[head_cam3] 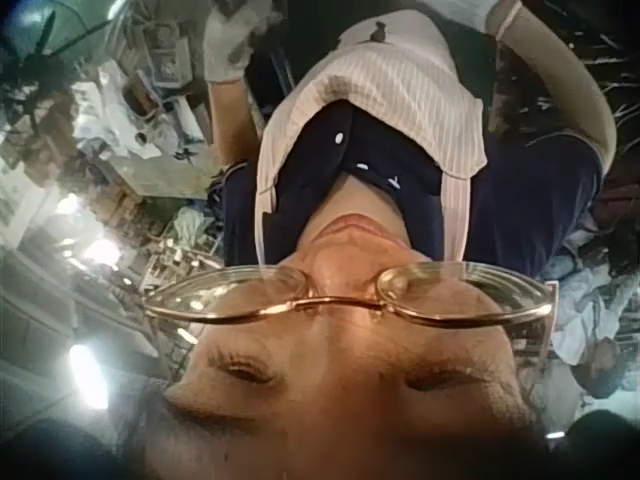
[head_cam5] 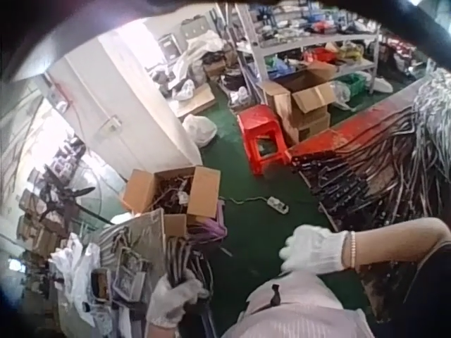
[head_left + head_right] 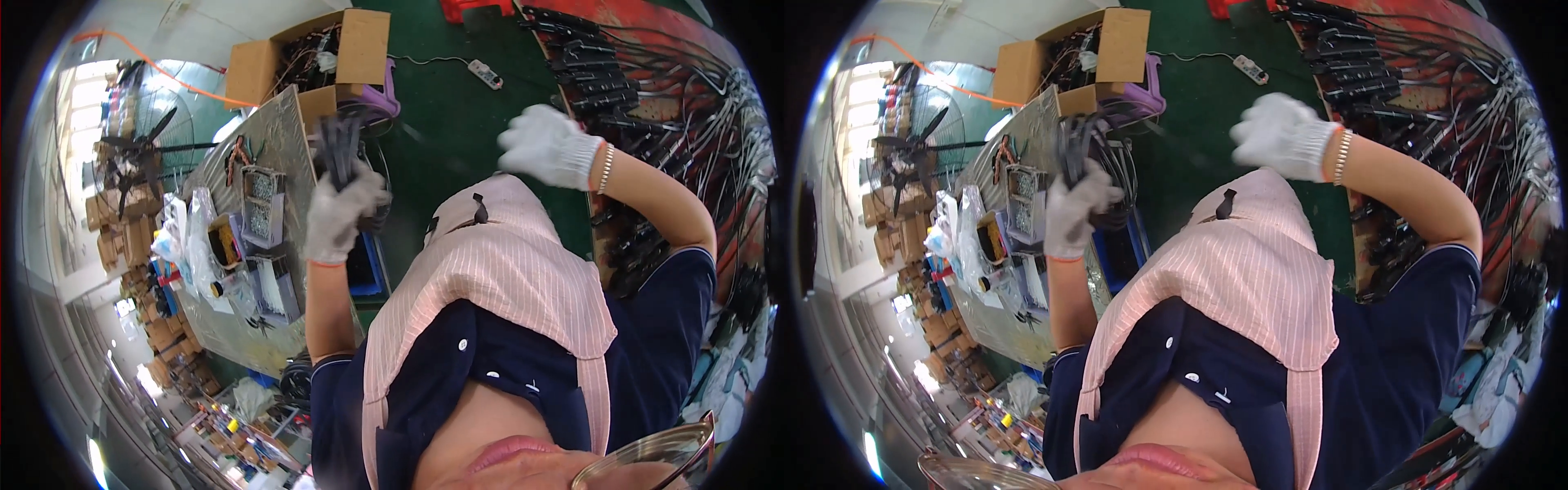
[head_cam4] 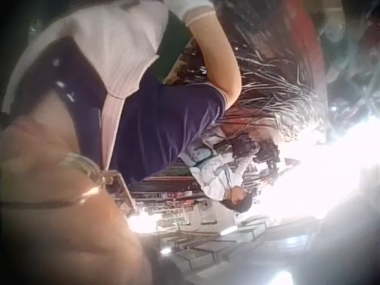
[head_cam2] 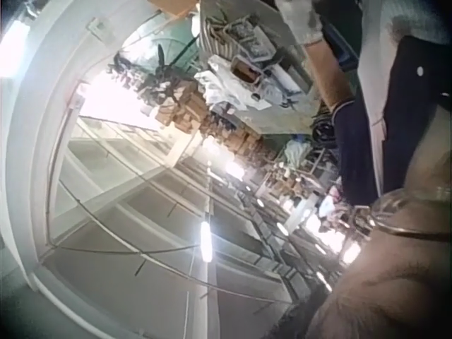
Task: The person bundles black electrical cables by securing them with zip ties, then trims the excess zip tie material with wire cutters.
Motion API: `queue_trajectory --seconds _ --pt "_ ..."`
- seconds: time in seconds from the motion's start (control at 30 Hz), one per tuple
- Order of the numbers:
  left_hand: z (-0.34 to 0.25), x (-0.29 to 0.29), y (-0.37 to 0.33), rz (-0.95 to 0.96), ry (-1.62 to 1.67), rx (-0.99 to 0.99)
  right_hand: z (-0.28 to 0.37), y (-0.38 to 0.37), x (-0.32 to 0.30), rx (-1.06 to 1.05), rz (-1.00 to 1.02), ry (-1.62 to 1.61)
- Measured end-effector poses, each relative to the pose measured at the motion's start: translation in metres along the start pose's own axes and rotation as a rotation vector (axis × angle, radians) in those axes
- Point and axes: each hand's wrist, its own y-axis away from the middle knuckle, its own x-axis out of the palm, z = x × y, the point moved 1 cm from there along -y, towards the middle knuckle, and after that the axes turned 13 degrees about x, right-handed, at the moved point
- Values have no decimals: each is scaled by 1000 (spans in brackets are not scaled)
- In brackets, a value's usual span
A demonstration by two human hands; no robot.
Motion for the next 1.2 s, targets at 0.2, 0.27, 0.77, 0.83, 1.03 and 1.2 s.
queue_trajectory --seconds 0.2,0.27,0.77,0.83,1.03,1.2 --pt "-7 35 15 177 12 -151 22 -97 -70 -192 -349 -485" --pt "-1 32 27 -13 199 -161 23 -109 -68 -310 -576 -415" --pt "22 -25 140 -492 344 -130 156 -148 -26 -418 -647 -682" --pt "22 -38 156 -530 379 -112 184 -157 -23 -394 -699 -768" --pt "23 -68 211 -630 299 -30 270 -171 4 -206 -21 -1241" --pt "47 -87 243 -700 -221 -69 315 -213 3 -594 -530 -785"
